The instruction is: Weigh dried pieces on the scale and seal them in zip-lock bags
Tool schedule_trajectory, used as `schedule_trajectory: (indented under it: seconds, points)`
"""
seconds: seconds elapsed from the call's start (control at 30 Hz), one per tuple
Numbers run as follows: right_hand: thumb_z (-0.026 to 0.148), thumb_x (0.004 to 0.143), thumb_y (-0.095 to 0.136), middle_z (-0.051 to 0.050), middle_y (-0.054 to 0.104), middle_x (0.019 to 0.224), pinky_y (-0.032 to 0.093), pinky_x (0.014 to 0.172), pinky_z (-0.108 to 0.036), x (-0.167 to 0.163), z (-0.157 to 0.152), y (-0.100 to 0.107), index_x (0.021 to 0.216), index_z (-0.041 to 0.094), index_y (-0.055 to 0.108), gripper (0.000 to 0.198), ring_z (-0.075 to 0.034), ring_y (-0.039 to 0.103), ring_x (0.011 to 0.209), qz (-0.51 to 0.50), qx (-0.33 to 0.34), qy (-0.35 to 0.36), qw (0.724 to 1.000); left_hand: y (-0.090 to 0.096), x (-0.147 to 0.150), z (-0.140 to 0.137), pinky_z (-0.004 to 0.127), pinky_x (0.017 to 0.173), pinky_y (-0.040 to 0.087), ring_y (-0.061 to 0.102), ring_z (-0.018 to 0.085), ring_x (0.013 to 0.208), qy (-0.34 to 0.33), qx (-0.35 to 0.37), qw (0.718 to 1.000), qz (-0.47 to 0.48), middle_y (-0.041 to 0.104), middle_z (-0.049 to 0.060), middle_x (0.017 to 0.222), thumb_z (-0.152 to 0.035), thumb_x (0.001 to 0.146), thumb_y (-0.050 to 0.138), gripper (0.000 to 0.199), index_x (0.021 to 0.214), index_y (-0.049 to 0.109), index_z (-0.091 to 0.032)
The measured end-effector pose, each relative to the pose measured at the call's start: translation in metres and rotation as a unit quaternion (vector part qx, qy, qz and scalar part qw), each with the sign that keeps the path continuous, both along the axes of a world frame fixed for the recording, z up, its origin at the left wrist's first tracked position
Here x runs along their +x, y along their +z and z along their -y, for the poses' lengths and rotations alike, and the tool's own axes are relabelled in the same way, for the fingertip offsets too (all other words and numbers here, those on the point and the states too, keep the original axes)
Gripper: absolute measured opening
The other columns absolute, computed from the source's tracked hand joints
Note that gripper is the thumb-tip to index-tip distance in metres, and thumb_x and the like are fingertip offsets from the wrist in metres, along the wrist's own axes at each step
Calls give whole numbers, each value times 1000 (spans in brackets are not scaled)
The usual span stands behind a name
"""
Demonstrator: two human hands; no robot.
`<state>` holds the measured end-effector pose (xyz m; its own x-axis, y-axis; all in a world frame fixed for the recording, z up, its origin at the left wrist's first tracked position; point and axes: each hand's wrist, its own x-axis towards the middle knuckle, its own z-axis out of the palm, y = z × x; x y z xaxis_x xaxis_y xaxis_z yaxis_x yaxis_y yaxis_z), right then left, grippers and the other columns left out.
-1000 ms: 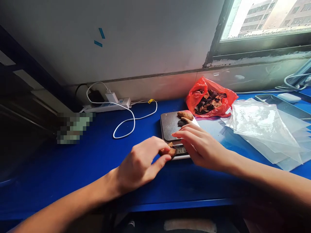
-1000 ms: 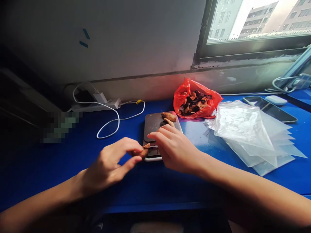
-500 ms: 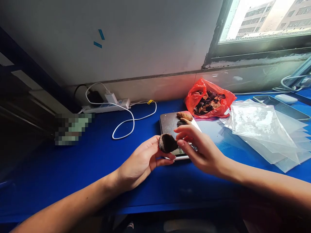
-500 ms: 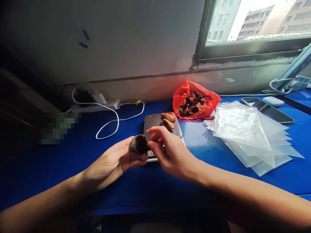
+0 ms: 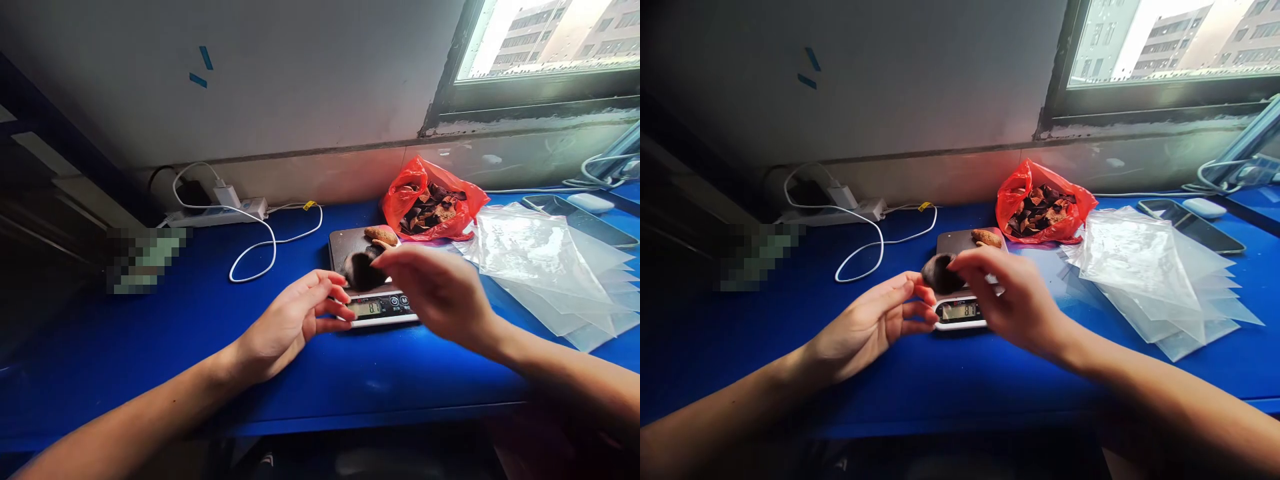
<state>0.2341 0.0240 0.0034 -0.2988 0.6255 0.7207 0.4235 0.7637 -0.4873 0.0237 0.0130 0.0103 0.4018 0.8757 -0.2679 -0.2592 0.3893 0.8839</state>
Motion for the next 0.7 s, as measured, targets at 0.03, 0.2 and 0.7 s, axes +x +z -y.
schedule_trajectory:
  seconds: [0.03,0.2,0.7]
  points:
    - [15,92,52,-2,70,82,52,63,-22,6,-4,3,93,19,64,13,-11,65,68,-13,13,-38,999,1,-2,-2,28,70,57,65,15,74,17,7,1000,-2,64,5,86,-26,92,57,14,95,65,-14]
    - [23,89,59,-6,72,85,51,68,-24,54,-46,2,94,16,71,14,-13,66,73,-104,28,-232,967,5,-13,-19,27,68,56,64,15,72,86,62,994,-29,64,4,82,-21,92,55,13,94,65,-13]
    - [33,89,54,-8,71,81,51,63,-26,101,-85,-13,95,13,71,27,-15,65,67,-110,-12,-364,925,-8,-25,-37,28,71,51,59,14,74,99,121,980,-120,61,3,85,-34,84,65,20,91,64,-15]
